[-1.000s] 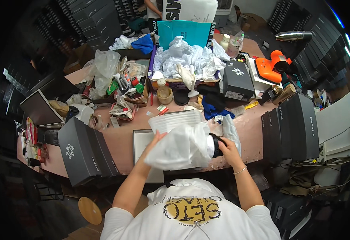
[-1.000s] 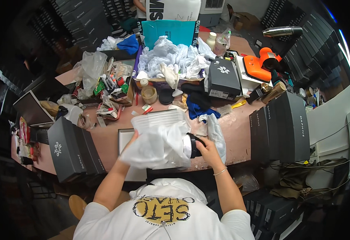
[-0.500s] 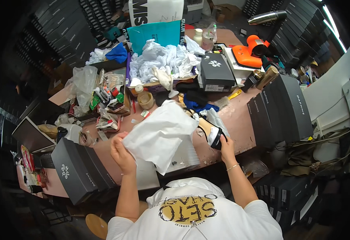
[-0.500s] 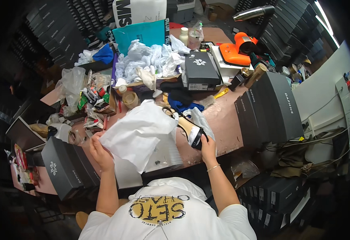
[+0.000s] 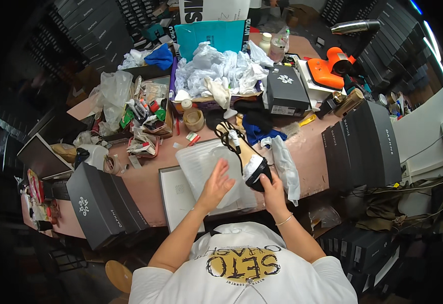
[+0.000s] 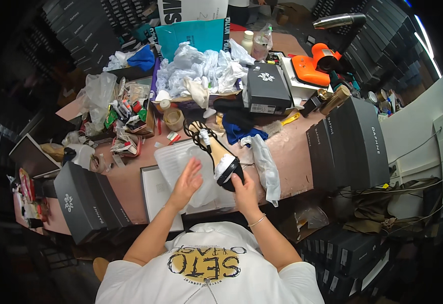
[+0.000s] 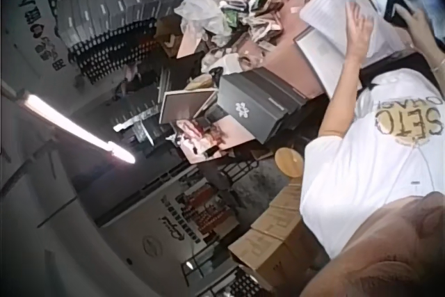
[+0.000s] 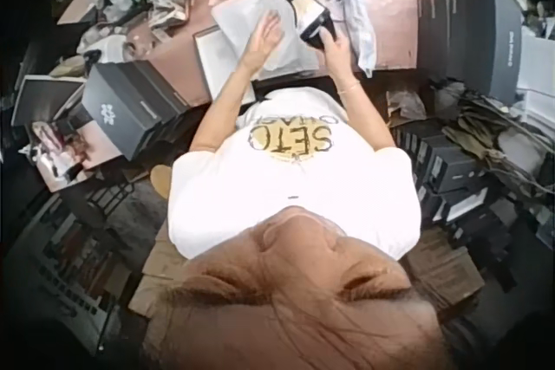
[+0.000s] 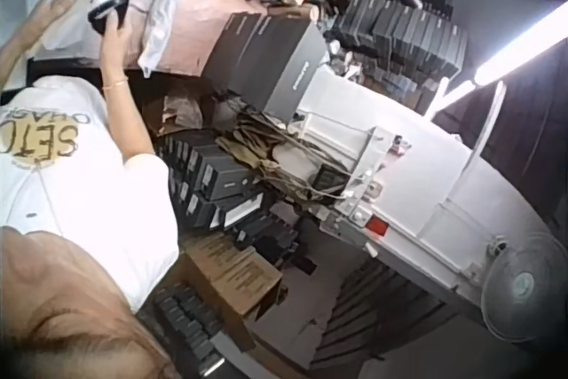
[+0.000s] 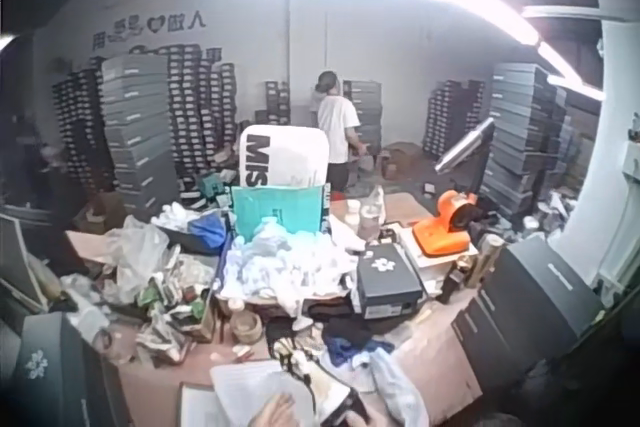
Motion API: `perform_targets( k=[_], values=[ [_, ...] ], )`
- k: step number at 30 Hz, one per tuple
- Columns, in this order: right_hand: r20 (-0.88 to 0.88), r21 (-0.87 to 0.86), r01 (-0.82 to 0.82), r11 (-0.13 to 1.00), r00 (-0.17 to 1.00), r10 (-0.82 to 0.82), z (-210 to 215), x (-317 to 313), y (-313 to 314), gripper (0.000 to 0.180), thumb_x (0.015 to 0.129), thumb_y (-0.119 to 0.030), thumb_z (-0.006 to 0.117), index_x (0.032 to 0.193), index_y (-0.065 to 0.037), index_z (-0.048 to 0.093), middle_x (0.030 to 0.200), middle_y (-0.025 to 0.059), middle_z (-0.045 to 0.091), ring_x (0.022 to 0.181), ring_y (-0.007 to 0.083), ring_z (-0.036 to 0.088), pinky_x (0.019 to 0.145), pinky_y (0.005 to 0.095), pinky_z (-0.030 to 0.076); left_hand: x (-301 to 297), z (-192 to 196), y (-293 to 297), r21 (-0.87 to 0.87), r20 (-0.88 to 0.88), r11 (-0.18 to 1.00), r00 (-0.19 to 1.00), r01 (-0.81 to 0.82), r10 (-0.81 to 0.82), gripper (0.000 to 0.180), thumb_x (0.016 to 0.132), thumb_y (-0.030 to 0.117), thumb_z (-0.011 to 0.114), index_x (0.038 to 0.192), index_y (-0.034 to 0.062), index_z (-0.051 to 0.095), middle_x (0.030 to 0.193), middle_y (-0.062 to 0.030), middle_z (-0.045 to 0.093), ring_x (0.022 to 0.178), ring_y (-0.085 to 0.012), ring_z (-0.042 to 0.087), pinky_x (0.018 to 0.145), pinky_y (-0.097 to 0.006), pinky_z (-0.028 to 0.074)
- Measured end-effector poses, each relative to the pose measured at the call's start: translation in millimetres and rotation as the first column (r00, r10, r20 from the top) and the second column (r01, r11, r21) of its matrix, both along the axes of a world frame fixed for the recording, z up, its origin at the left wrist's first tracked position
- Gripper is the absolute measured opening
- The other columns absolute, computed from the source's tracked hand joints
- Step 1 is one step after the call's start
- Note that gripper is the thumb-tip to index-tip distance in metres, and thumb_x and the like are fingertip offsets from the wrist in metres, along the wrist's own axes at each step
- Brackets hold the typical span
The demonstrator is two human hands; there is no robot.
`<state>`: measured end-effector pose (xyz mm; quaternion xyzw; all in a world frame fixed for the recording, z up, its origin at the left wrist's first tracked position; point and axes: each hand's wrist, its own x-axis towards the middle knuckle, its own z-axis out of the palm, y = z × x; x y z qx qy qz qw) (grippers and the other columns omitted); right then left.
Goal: Inspecting, wiping, and wrapping shoes in tissue paper before placing them into retail boxes.
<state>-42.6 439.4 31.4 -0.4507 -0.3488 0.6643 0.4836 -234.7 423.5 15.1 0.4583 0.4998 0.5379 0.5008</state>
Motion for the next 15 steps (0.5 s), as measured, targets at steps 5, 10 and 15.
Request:
perform_targets(
  k=[5, 10, 15],
  values=[
    [0.408, 0.236, -0.334, 0.913, 0.886, 0.218, 26.6, -33.0, -29.6, 0.056, 0.083, -0.005, 0.064, 0.135, -0.001, 0.044, 0.125, 0.0132, 0.052, 0.112, 0.024, 0.053, 0.097, 0.0361, 0.042, -2.1, -1.4, 11.9, -0.21, 0.743, 0.968, 0.666, 0.137, 0.067, 0.048, 0.099, 0.029, 0.042, 0.14, 0.0049, 0.034, 0.118, -0.0149, 0.057, 0.112, -0.0241, 0.057, 0.094, -0.036, 0.048],
    [0.868, 0.386, -0.76, 0.522, 0.491, 0.072, 52.6, -40.6, -3.1, 0.067, 0.061, 0.002, 0.069, 0.124, -0.009, 0.05, 0.121, 0.0146, 0.05, 0.117, 0.0346, 0.044, 0.097, 0.0444, 0.038, -23.1, 4.3, -0.7, -0.268, 0.798, 0.887, 0.602, 0.375, -0.013, 0.051, 0.099, 0.036, 0.04, 0.137, 0.0027, 0.039, 0.116, -0.013, 0.059, 0.107, -0.0203, 0.059, 0.092, -0.033, 0.049],
    [0.814, 0.389, -0.715, 0.582, 0.562, 0.147, 45.3, -47.7, 15.9, 0.056, 0.06, 0.003, 0.067, 0.113, -0.006, 0.052, 0.116, 0.0144, 0.051, 0.112, 0.0351, 0.048, 0.094, 0.0422, 0.039, -25.8, 6.2, -11.7, -0.349, 0.836, 0.857, 0.539, 0.38, 0.102, 0.043, 0.095, 0.034, 0.045, 0.118, -0.0004, 0.054, 0.106, -0.0129, 0.064, 0.093, -0.0195, 0.066, 0.085, -0.033, 0.054]
  ],
)
